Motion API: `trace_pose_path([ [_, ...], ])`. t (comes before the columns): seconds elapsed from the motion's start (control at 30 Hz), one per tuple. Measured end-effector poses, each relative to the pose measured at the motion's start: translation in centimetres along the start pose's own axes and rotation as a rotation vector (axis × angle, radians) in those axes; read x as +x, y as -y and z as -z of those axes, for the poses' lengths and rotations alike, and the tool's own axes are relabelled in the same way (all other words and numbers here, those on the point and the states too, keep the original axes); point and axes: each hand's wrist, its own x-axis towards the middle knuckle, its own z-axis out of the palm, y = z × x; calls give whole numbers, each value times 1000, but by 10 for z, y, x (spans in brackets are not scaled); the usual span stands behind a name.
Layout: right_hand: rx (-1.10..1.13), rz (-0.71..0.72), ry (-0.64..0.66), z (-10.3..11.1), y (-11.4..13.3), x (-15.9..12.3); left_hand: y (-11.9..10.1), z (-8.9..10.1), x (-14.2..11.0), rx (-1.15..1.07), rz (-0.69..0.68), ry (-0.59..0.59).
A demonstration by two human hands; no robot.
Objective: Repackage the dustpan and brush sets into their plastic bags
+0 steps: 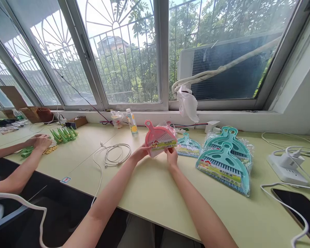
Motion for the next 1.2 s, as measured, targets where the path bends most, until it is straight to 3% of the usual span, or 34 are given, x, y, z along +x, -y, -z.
trace_pose_path([
  [0.13, 31, -24, -71, 1, 0, 1, -1, 6, 2, 5, -33, -66],
  [0.27, 190, -119, -2, 0, 9, -3, 1, 11, 2, -28, -80, -86],
  [0.43, 290, -168, 92, 0, 16, -5, -1, 9, -4, -18, -35, -29],
  [0.57, 287, -166, 85, 2, 15, -6, -6, 4, -3, -32, -3, 1],
  [0.63, 275, -164, 86, 2, 16, -6, -6, 3, 1, -42, 10, -102],
  [0.73, 248, -151, 88, 1, 18, -7, -5, 6, 7, -57, 17, -375],
  [0.8, 228, -144, 88, 0, 20, -8, -4, 9, 10, -97, -14, -489],
  [0.97, 170, -145, 141, -6, 22, -11, -8, 12, 7, -282, -177, -527],
  [1.2, 161, -141, 173, -8, 23, -14, -10, 21, 10, -219, -202, -604],
])
